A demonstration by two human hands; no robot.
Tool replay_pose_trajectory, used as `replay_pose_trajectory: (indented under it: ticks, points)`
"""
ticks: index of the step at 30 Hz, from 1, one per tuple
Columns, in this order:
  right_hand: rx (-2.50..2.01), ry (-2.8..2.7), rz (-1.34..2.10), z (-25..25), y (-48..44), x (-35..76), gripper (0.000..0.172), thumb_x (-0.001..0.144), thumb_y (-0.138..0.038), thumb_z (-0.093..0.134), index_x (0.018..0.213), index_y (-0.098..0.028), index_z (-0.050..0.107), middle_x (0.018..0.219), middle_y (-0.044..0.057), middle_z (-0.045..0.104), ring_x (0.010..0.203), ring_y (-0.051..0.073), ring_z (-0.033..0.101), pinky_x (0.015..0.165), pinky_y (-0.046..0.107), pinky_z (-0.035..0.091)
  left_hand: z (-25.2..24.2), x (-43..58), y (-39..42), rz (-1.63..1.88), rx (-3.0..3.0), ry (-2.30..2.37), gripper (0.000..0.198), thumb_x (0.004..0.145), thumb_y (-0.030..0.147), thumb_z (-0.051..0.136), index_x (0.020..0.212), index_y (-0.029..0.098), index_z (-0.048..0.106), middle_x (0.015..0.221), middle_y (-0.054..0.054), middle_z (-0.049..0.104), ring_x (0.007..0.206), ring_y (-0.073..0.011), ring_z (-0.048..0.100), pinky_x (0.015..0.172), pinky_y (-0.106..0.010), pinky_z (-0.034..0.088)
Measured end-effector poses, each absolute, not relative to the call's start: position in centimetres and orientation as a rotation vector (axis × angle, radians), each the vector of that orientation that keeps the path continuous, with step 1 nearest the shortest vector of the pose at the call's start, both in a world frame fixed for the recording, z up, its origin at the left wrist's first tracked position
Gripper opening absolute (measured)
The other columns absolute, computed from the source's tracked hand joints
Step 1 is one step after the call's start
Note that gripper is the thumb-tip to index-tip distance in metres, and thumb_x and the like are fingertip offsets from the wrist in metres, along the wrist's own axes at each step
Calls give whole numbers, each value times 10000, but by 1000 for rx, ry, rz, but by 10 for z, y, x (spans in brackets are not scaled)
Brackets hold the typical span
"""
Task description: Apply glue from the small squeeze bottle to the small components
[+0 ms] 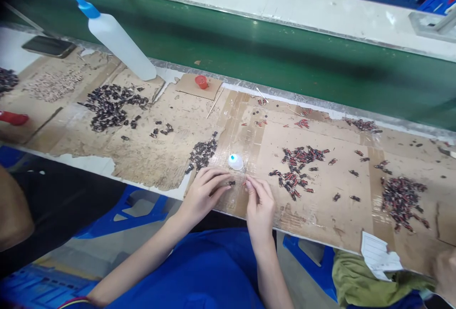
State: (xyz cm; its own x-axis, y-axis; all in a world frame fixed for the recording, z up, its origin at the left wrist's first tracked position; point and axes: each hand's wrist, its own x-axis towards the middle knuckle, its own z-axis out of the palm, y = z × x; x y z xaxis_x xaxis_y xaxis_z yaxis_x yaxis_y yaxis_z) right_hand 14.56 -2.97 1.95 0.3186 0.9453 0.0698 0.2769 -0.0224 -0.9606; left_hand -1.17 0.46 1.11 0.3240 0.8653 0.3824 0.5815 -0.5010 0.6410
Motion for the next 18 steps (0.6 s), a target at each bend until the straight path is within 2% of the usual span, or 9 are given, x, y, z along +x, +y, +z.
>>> replay_pose_trajectory:
  ticks: [5, 11, 15, 18]
  points:
    - [-1581, -1085, 920, 15, -34, 140, 233, 886, -364, 597, 975, -195, 730, 972, 89, 713, 897, 213, 678, 830, 375, 567, 0, -7, 3, 1034, 2204, 1345, 144, 912, 144, 546, 927, 211, 672, 990, -71, 696, 987, -227, 577, 869, -417, 531]
    - [-1571, -942, 1017, 19, -38, 128, 242, 858, -408, 629, 903, -183, 705, 886, 74, 739, 830, 200, 708, 780, 343, 592, 20, -5, -6, 1020, 1856, 1268, 97, 910, 182, 563, 914, 190, 660, 850, -45, 701, 809, -172, 644, 716, -297, 562]
    - [-1523, -911, 1044, 19, -41, 126, 275, 840, -448, 641, 873, -179, 691, 828, 69, 746, 755, 194, 718, 733, 338, 610, 32, -5, -10, 1045, 1713, 1228, 102, 893, 183, 597, 937, 187, 690, 886, -55, 724, 856, -172, 653, 762, -297, 564]
    - [-1522, -947, 1004, 17, -44, 126, 259, 853, -434, 631, 870, -181, 686, 849, 71, 747, 772, 195, 722, 741, 337, 611, 36, -5, -11, 1056, 1665, 1174, 117, 884, 180, 615, 944, 187, 715, 877, -62, 737, 861, -180, 649, 774, -308, 563]
